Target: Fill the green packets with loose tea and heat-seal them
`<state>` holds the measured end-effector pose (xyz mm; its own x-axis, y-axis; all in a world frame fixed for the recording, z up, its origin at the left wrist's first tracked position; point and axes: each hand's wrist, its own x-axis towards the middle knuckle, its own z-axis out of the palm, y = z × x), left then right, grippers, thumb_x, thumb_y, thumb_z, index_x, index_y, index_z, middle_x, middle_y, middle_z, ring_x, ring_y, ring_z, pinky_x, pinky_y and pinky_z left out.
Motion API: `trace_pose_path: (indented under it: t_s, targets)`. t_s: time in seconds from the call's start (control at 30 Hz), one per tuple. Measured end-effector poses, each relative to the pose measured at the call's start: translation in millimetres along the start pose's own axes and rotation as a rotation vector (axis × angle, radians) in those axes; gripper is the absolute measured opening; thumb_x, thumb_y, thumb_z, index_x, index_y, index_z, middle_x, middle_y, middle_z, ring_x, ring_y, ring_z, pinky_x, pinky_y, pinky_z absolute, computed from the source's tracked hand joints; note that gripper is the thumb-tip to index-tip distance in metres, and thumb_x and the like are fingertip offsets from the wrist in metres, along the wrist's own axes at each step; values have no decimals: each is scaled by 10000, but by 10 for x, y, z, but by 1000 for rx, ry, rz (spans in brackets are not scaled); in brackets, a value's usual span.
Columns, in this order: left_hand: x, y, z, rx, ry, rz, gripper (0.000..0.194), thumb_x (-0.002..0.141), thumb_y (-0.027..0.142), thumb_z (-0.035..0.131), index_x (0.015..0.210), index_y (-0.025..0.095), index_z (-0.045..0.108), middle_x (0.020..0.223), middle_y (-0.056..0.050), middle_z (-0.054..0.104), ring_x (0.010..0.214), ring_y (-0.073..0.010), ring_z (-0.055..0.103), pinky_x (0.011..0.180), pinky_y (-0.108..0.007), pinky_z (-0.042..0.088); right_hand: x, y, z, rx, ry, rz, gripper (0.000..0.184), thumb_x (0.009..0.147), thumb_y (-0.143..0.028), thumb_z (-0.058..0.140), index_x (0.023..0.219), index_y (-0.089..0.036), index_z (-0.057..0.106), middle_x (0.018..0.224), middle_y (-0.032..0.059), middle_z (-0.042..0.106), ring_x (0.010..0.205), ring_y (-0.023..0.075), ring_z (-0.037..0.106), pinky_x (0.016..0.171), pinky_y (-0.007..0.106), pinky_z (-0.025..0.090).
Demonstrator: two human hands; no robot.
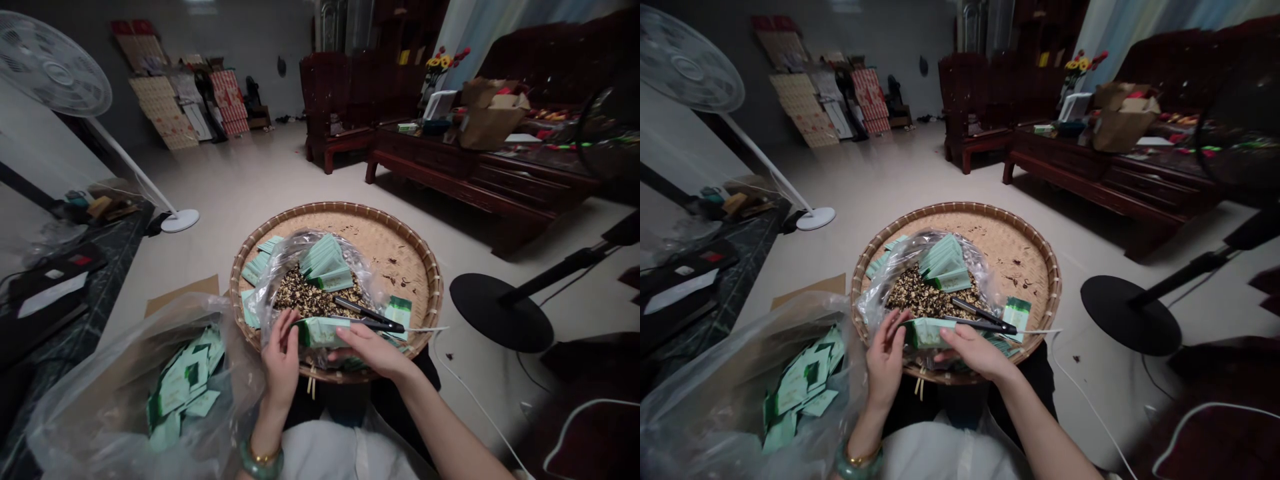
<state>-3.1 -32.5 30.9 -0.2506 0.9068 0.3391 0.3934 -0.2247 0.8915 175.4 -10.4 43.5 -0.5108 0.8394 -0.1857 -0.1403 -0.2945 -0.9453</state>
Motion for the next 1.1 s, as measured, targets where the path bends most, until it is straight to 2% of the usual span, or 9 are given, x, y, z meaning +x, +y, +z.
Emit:
trace_pose_path:
  t_s: [0.07,0.13,0.27,0.43,0.57,0.7,0.83,0.97,1.1]
  targets:
    - [-20,40,-12,211,15,251,463,797,279,605,1245,196,520,1233,-116,599,1163,-266,513,979,-457,403,10,-13,-16,-152,46,-62,446,831,-554,496,966,-168,675,933,59,675,855,182,620,843,377,501]
    - [-43,85,-11,420,-121,445,498,755,239,653,1239,221,534,1278,-113,569,1156,-298,480,975,-502,377,22,-35,-14,-294,46,-122,412,867,-515,462,989,-175,660,948,50,670,929,187,596,894,376,465]
    - [-62,108,31,536,-266,530,532,790,107,554,1306,203,467,1249,-122,588,1012,-265,513,883,-464,437,44,-95,21,-479,28,-194,323,908,-420,432,939,-175,639,895,23,653,842,158,578,809,316,481]
    - [-23,40,72,404,-212,464,477,756,113,589,1223,184,523,1146,-115,633,998,-262,524,864,-452,460,22,-296,60,-628,-37,-263,255,880,-359,498,777,-172,637,683,-25,610,615,113,521,596,224,464]
    - [27,38,50,299,-132,324,372,700,105,617,1056,210,593,1018,-76,659,967,-250,559,841,-437,478,5,-547,46,-552,-35,-284,256,878,-357,499,834,-169,668,782,9,670,736,143,599,687,256,490]
    - [51,28,15,255,-105,201,312,684,142,638,987,205,598,973,-64,639,936,-233,578,793,-386,494,189,-643,-46,-376,141,-323,286,898,-354,449,896,-153,652,867,55,685,814,162,638,669,275,529]
    - [25,-9,3,208,-100,142,323,694,178,651,1009,191,581,975,-70,605,910,-218,580,734,-334,502,592,-564,-88,-710,144,-392,214,828,-180,532,1007,-165,649,997,71,688,924,187,636,795,338,514]
    - [-1,-20,-7,132,-118,129,361,707,182,646,1059,194,567,981,-68,579,906,-210,582,724,-318,509,1016,-531,21,-1092,-129,-503,445,740,-84,609,1176,-170,587,1240,108,587,1172,240,516,976,402,409]
    - [5,6,-26,100,-136,98,342,725,191,632,1062,202,576,976,-65,567,903,-204,582,708,-300,512,1353,-549,171,-1340,-370,-484,596,663,-120,695,1238,-139,540,1308,153,515,1195,286,478,979,404,386]
